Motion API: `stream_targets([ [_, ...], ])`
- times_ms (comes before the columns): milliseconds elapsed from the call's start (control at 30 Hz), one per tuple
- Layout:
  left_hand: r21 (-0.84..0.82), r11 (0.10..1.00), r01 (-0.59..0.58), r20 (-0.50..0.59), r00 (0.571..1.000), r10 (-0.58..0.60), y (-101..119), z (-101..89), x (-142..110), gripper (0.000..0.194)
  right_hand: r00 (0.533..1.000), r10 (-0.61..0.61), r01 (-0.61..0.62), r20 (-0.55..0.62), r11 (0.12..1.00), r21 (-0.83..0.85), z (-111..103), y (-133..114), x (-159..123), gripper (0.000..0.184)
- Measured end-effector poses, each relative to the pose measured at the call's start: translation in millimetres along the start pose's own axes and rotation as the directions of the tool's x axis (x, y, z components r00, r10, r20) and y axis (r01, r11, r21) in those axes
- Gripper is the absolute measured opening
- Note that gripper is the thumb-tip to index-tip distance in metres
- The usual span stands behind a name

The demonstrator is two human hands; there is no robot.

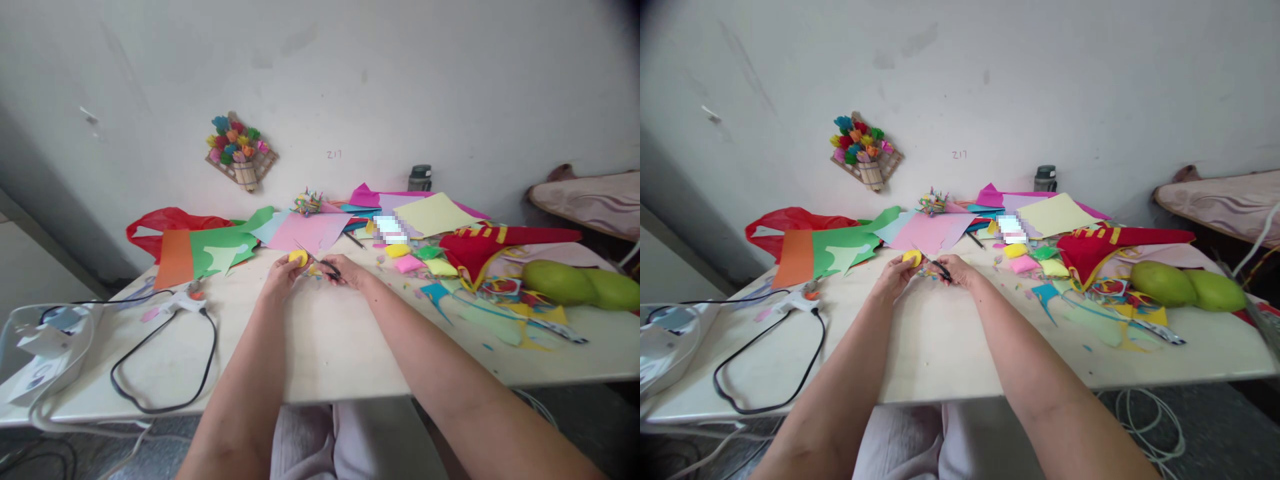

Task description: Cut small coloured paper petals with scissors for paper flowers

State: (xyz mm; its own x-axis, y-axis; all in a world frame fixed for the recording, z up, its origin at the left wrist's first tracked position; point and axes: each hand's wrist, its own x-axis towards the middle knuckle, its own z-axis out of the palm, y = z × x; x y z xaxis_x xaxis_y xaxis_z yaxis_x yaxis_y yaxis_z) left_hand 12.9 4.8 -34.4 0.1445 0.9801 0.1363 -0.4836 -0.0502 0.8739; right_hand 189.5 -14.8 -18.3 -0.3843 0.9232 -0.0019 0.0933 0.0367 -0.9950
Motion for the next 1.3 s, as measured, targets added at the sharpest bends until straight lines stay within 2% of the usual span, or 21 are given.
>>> stream_targets([
  [700,0.036,0.999,0.005,-0.001,1.0,-0.005,0,-1.2,2,0.012,1.0,0.005,-0.005,-0.007,0.999,0.039,2,0,1,0.02],
  [1300,0.005,1.0,0.004,-0.05,0.999,-0.004,1,0.1,2,0.011,0.997,-0.078,0.077,0.015,0.993,0.092,-1,11,12,0.023],
])
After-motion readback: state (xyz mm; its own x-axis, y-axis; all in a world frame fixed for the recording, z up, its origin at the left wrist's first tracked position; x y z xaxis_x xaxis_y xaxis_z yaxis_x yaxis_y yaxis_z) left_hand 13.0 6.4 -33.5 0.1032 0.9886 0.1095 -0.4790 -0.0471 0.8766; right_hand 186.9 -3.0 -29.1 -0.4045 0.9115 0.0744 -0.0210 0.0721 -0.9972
